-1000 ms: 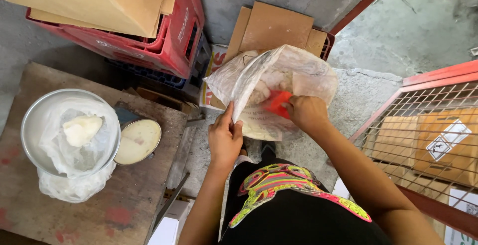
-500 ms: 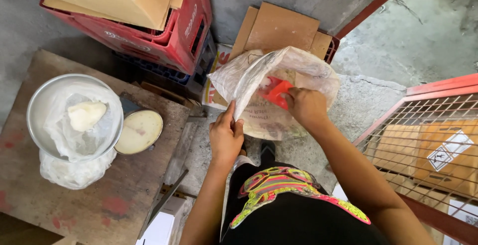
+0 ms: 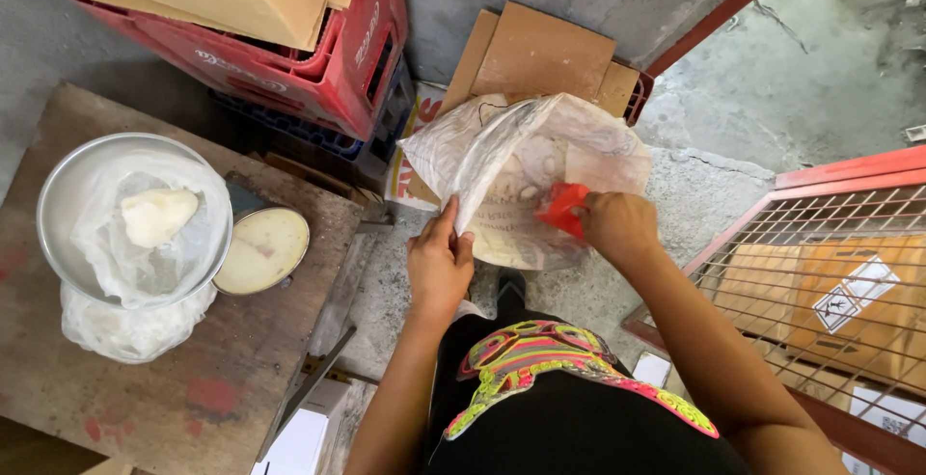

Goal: Measure quantities of powdered fertilizer into individual plastic bags for distribution.

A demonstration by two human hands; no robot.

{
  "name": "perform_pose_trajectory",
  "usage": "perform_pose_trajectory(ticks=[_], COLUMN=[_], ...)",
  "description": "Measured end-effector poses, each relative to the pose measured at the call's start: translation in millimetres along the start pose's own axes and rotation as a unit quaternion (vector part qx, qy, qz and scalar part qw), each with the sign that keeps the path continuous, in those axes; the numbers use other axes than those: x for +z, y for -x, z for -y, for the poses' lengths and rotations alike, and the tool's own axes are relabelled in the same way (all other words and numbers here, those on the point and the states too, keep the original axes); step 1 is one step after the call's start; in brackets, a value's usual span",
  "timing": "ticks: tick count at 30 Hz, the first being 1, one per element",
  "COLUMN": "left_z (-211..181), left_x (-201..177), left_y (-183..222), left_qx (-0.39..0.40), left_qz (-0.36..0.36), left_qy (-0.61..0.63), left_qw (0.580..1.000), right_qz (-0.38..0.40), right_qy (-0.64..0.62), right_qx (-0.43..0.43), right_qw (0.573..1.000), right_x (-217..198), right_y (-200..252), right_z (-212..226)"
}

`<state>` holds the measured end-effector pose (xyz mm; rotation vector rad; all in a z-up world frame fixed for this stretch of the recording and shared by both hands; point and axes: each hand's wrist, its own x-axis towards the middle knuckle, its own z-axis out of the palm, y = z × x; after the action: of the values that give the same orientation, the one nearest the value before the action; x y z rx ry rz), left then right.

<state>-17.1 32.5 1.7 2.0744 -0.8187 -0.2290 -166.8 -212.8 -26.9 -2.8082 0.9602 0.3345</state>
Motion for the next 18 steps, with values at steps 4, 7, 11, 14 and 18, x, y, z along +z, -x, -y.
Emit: perform_pose_trajectory(ticks=[4,7,11,14,18], left_z=[2.6,3.0,3.5,-1.1,-4.6], left_x=[6.4,5.2,8.2,10.3,11.5], left_y=[-0.4,-0.8,-0.7,-0.6,0.0], left_qx=[0.003,0.005,0.01,0.016,-0.006], left_qz=[0.002,-0.004,-0.013,-0.019,-0.011], left_qy=[-0.031,-0.028,-0.036,-0.037,-0.049], left_qw=[1.0,1.0,0.999,0.999,0.999], right_qz=[-0.042,-0.063,-0.077,-0.1,-0.181], right_qy=[-0.037,-0.067,-0.098,-0.117,-0.182], right_qx=[-0.039,-0.039,-0.035,-0.034,-0.045], right_qw=[0.998,0.995,0.992,0.987,0.965], right_x=[25.0,43.8,52.4,56.1,69.9], right_y=[-2.8,-6.9,-11.6,-11.8,-0.2], right_z=[16.8,27.9,38.8,35.6,17.1])
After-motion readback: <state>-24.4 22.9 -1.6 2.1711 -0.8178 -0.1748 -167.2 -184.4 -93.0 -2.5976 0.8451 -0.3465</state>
